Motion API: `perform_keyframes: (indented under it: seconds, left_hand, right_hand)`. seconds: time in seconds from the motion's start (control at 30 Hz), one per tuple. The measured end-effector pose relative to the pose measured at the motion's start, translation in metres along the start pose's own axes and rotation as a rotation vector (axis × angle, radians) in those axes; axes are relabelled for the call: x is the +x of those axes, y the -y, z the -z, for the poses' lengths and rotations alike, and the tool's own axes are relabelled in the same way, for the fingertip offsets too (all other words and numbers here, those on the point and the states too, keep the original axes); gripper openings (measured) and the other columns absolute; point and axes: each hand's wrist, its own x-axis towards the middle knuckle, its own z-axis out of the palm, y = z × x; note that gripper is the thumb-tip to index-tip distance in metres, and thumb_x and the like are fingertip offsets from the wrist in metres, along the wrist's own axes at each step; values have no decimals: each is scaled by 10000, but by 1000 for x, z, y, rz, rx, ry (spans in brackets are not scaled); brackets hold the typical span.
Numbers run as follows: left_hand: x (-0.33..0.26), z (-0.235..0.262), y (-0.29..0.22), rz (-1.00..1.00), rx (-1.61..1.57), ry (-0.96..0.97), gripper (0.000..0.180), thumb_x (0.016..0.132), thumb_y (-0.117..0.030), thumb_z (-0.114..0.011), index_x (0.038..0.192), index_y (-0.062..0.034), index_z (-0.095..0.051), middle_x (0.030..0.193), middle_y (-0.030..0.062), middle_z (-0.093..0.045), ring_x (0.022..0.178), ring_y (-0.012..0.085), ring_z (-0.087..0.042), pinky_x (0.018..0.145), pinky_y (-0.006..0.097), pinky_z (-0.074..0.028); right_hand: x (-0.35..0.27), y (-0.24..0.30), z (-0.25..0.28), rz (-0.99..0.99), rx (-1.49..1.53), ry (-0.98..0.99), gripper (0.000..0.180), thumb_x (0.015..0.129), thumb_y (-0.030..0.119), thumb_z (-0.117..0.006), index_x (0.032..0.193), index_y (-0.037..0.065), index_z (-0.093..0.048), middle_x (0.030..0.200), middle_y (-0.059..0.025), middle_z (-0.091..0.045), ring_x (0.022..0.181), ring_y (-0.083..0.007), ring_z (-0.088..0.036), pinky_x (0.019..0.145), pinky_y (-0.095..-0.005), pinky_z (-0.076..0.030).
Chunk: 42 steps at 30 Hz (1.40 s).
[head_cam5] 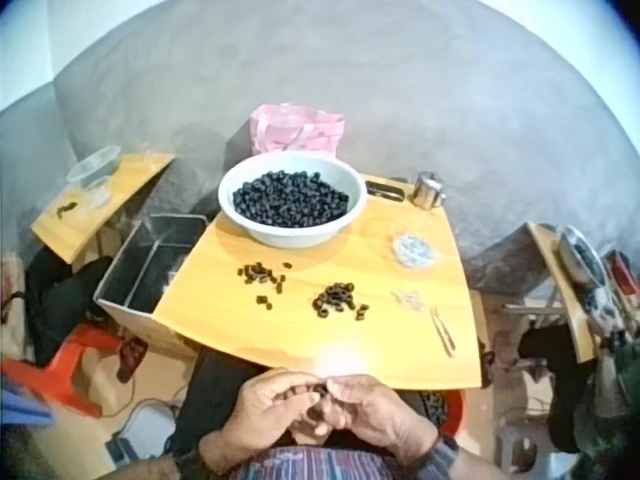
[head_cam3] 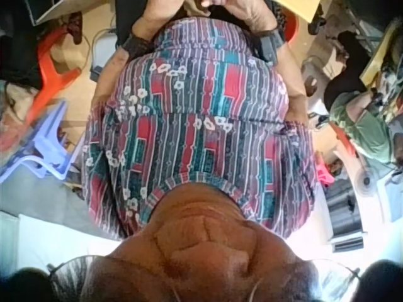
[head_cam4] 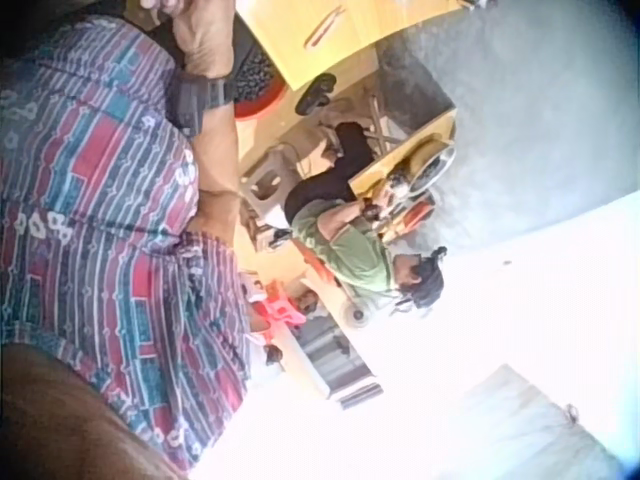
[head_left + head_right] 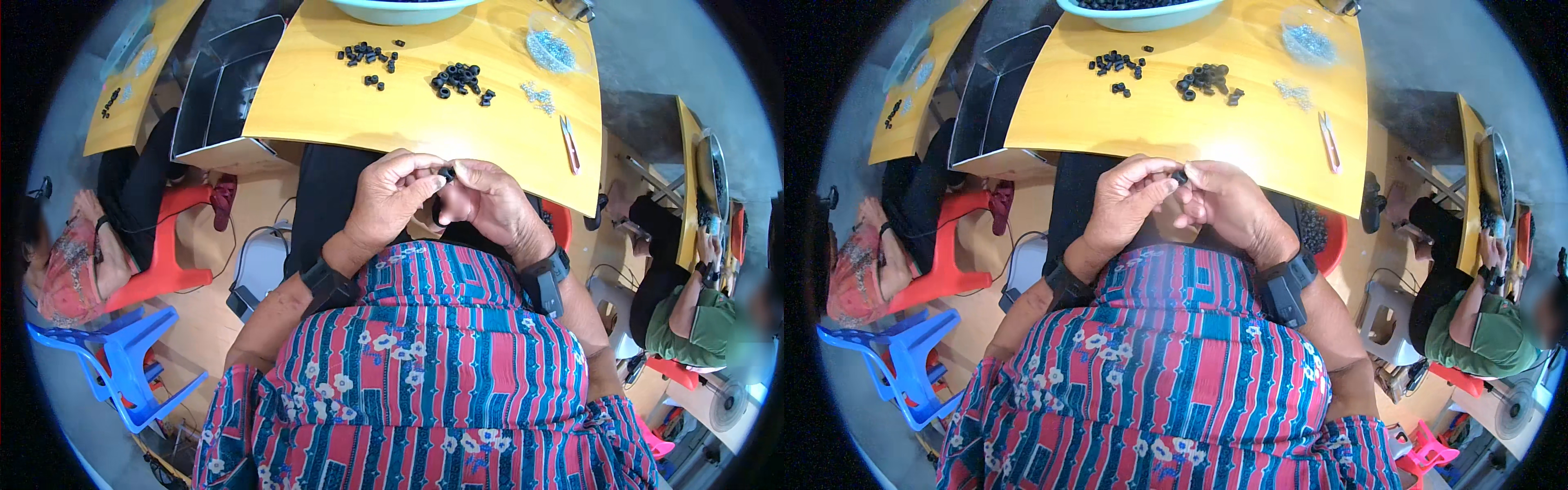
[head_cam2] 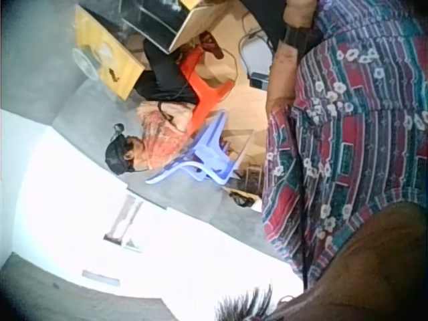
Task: The person is assembling small metal components into black plastic parts by hand at a table.
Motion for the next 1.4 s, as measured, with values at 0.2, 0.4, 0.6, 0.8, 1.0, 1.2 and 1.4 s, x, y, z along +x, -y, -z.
perform_keyframes:
  seconds: [0.2, 0.4, 0.6, 0.8, 1.0, 1.2, 1.4]
  left_hand:
    - [4, 0, 3, -8, 68, -29, 196, 858, -33, -626, 1049, 10, -636, 842, 5, -546, 693, 41, -509, 573, 168, -451]
    - [5, -1, -4, 127, -99, -29, 206, 869, -72, -625, 1054, 18, -619, 863, 18, -597, 693, 45, -524, 599, 182, -462]
    - [6, 2, -1, 204, -157, -42, 221, 880, -109, -619, 1064, 13, -613, 854, 14, -620, 699, 45, -531, 623, 192, -465]
    - [11, 2, 3, 242, -203, -69, 213, 880, -110, -619, 1059, 6, -614, 830, 1, -607, 704, 43, -531, 626, 192, -462]
    - [16, -1, 4, 245, -211, -56, 214, 878, -118, -621, 1058, -1, -613, 827, -3, -604, 712, 45, -536, 635, 197, -469]
    - [17, -3, 10, 279, -125, -81, 201, 884, -72, -597, 1046, 47, -589, 798, 25, -600, 672, 74, -555, 615, 212, -467]
    - [10, 0, 14, 245, -220, -44, 156, 912, -71, -541, 1058, -17, -553, 895, 29, -597, 729, 69, -568, 684, 215, -502]
  right_hand:
    - [2, 1, 2, -17, 21, -1, 315, 933, 294, -538, 990, -16, -541, 712, -25, -521, 575, -111, -471, 678, -334, -508]
    - [4, 2, 1, -12, -17, -12, 329, 926, 325, -546, 968, -1, -550, 714, -17, -523, 581, -99, -464, 649, -302, -488]
    - [5, -3, 12, 11, -87, -26, 323, 918, 320, -561, 946, -1, -582, 769, -31, -556, 589, -104, -497, 663, -328, -536]
    - [8, 1, -2, 145, -158, -253, 163, 925, 161, -556, 941, 1, -587, 714, -9, -524, 573, -97, -507, 615, -257, -511]
    - [11, 5, -3, 278, -319, -328, 146, 912, 78, -561, 997, -22, -626, 730, -15, -586, 604, -85, -538, 598, -230, -489]
    - [15, 0, 15, 321, -391, -443, 109, 901, 94, -584, 943, 14, -644, 713, -11, -619, 592, -72, -566, 582, -198, -467]
    - [11, -10, 10, 342, -368, -414, 105, 901, 40, -563, 963, -7, -634, 768, -17, -619, 601, -73, -565, 585, -198, -482]
